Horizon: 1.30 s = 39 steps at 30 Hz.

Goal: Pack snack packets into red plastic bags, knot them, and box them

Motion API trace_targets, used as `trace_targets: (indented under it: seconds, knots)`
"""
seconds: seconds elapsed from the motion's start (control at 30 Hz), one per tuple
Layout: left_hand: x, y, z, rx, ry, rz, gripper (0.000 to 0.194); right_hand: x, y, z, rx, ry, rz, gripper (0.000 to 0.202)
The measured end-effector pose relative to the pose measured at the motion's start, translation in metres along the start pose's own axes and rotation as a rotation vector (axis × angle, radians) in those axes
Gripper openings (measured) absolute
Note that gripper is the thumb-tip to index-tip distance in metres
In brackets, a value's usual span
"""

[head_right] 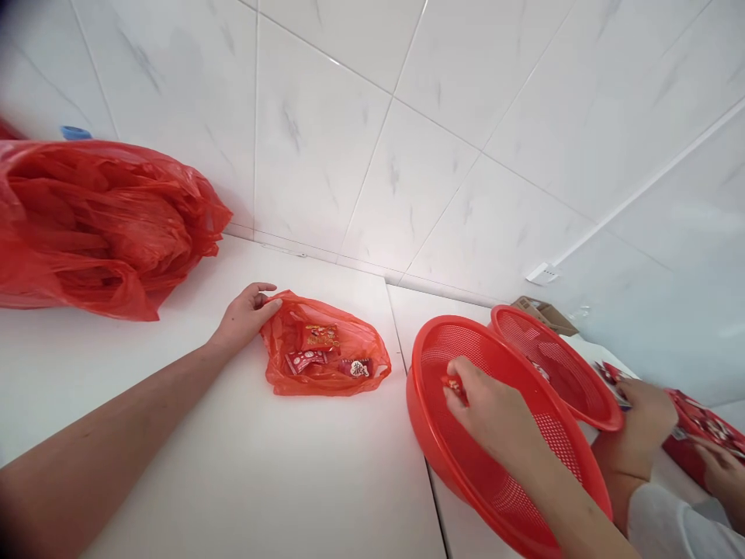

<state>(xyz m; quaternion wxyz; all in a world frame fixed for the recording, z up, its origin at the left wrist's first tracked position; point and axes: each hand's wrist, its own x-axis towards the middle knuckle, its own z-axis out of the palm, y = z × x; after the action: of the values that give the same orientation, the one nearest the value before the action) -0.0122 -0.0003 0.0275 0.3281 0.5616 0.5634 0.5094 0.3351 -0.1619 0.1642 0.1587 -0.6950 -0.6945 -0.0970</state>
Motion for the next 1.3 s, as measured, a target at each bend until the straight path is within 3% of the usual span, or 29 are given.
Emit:
trace_targets:
  seconds: [0.07,0.13,0.2,0.27,0.4,0.53,0.77,0.97,1.1,1.3]
  knots:
    - [0.0,0.0,0.0,-0.007,-0.008,0.0,0.043,-0.008,-0.026,-0.004,0.023,0.009,-0.043,0.015]
    - [0.0,-0.002,0.0,-0.014,-0.013,0.001,0.043,-0.018,-0.055,-0.008,0.118,0.124,-0.131,0.016]
    - [0.001,-0.004,0.001,-0.02,-0.017,0.0,0.044,-0.028,-0.085,-0.003,0.258,0.158,-0.228,0.012]
    - [0.002,-0.007,0.001,-0.028,-0.022,0.0,0.044,-0.032,-0.109,0.016,0.402,0.106,-0.263,0.01]
    - [0.003,-0.008,0.001,-0.044,-0.025,0.002,0.043,-0.013,-0.135,0.069,0.497,-0.064,-0.134,0.012]
    - [0.003,-0.007,0.001,-0.043,-0.017,0.022,0.042,0.021,-0.134,0.103,0.462,-0.06,-0.015,0.024]
    - [0.004,-0.008,0.002,-0.084,-0.024,0.013,0.043,0.036,-0.093,0.146,0.33,0.191,0.069,0.039]
    - [0.003,-0.005,0.001,-0.061,-0.046,-0.012,0.045,0.035,-0.068,0.168,0.281,0.002,0.282,0.055]
    - [0.003,-0.006,0.001,-0.07,-0.049,-0.01,0.046,0.035,-0.07,0.165,0.47,-0.113,0.381,0.034]
    - [-0.001,0.001,0.004,-0.098,-0.013,-0.002,0.041,0.036,-0.074,0.168,1.173,-0.029,0.422,0.024]
